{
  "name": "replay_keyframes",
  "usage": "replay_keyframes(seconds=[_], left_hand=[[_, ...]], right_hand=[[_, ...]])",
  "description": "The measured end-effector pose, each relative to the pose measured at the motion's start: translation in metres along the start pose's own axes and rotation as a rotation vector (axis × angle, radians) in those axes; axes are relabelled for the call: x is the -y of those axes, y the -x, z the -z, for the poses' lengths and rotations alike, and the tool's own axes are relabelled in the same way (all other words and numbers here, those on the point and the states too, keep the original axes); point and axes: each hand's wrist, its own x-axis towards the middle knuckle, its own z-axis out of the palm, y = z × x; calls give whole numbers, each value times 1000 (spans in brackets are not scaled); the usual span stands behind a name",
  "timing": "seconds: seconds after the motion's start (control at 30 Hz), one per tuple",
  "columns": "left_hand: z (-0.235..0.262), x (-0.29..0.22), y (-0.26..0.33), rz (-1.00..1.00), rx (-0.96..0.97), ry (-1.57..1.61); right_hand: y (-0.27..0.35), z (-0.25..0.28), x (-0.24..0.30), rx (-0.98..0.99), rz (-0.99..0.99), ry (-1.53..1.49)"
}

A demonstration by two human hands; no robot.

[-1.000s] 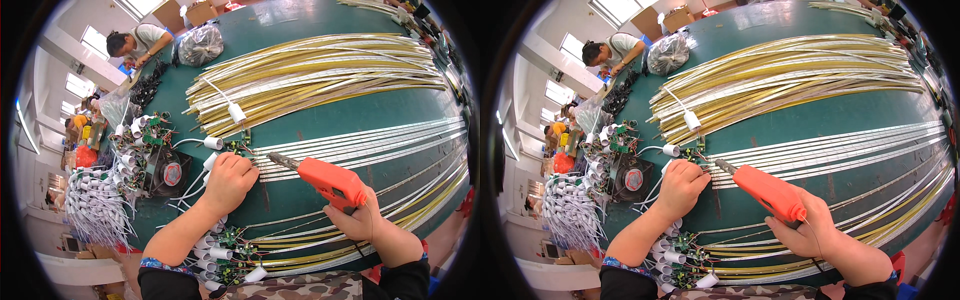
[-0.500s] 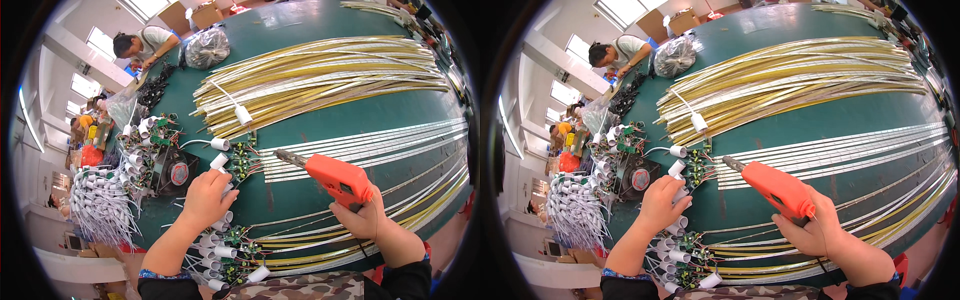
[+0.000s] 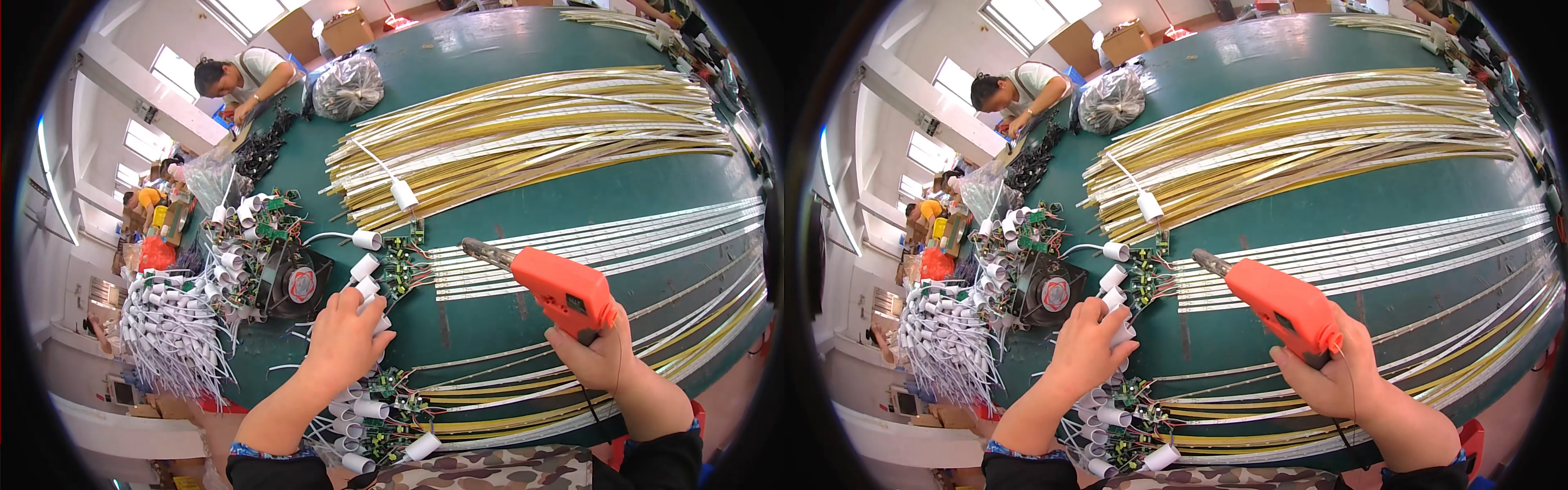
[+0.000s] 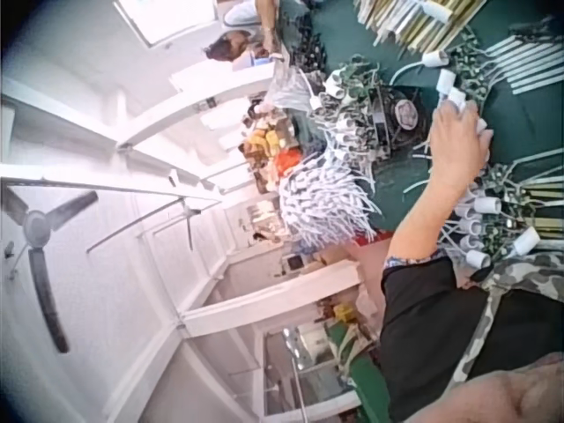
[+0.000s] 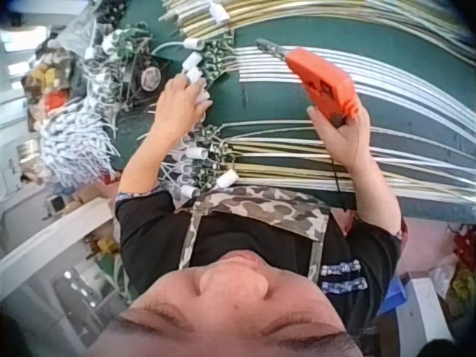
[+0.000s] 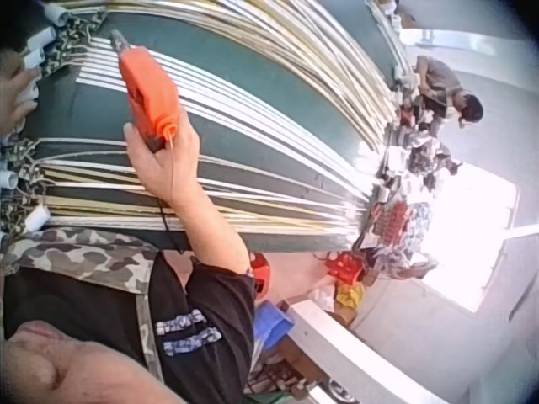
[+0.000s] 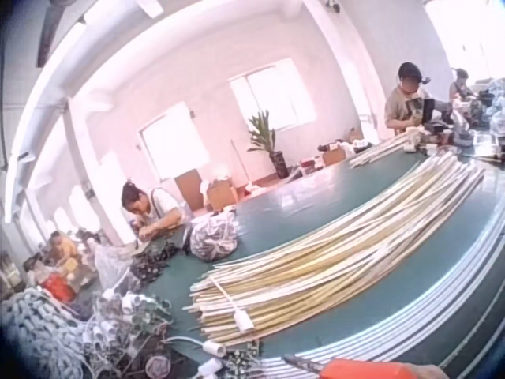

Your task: The person solders circuit boards with attached wires onto LED light strips using a soldering gun.

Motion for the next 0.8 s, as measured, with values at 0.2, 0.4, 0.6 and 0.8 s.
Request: replay_keyframes(seconds=[0.2,0.4,0.6,0.8], left_hand=[[-8,0,1,-20,32,25],[-8,-5,-1,-44,46,-35],[14,-6,-6,-40,-18,83],[50,-20,-55,-400,-149,-185]], right_hand=[[0,-1,6,-14,-20,23],[2,6,10,-36,58,42],[-1,4,12,-25,-15,-13],[0,7,15,-70,-19,2]])
